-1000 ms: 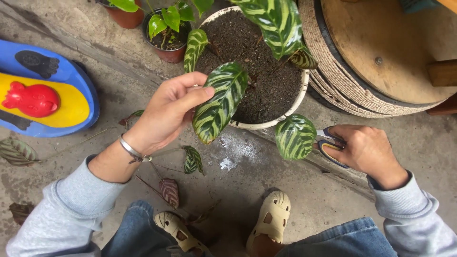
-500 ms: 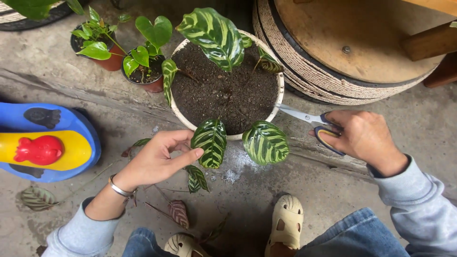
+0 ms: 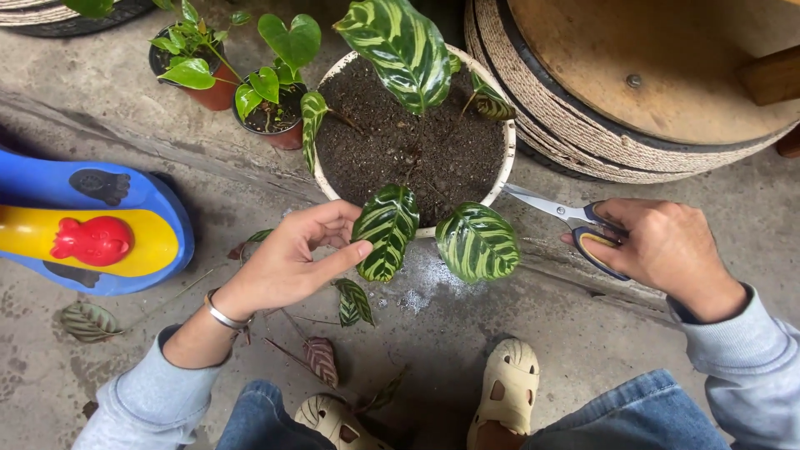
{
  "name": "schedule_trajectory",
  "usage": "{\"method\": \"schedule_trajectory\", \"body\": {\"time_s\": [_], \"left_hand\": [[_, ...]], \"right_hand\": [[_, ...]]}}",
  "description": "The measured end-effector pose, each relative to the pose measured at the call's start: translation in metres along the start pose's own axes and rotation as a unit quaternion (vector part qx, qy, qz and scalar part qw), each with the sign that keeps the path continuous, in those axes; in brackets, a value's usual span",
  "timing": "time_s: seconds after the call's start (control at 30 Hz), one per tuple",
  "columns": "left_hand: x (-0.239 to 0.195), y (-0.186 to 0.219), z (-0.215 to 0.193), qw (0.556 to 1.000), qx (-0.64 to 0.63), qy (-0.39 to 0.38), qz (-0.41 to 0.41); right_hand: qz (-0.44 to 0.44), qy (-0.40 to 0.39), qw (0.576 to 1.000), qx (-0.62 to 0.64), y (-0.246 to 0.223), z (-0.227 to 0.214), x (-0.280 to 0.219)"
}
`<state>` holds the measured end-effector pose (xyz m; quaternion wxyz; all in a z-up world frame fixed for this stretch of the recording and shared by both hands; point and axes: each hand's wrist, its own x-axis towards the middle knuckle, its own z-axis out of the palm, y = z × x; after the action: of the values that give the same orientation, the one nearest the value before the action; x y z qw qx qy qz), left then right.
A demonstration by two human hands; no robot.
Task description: Pruning a potted Calathea plant by cutting off specific leaves and stems with scissors.
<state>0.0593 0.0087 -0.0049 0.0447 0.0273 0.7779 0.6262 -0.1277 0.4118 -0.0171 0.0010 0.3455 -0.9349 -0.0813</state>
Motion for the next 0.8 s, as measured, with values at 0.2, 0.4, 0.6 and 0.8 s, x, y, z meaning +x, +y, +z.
{"method": "schedule_trajectory", "body": {"time_s": [0.2, 0.4, 0.6, 0.8], "left_hand": [[-0.002, -0.005, 0.002, 0.996, 0.076, 0.021, 0.046], [-0.009, 0.032, 0.022, 0.905, 0.313, 0.215, 0.191], [0.010, 0.041, 0.039, 0.729, 0.529, 0.158, 0.405], [0.019, 0.064, 0.032, 0.798, 0.469, 0.012, 0.378]], "right_hand": [[0.013, -0.012, 1.000, 0.002, 0.000, -0.002, -0.007], [0.005, 0.030, 0.999, 0.013, 0.007, -0.002, -0.019], [-0.009, 0.045, 0.997, 0.056, 0.026, 0.031, -0.032], [0.209, -0.100, 0.902, 0.364, 0.075, 0.124, -0.055]]}}
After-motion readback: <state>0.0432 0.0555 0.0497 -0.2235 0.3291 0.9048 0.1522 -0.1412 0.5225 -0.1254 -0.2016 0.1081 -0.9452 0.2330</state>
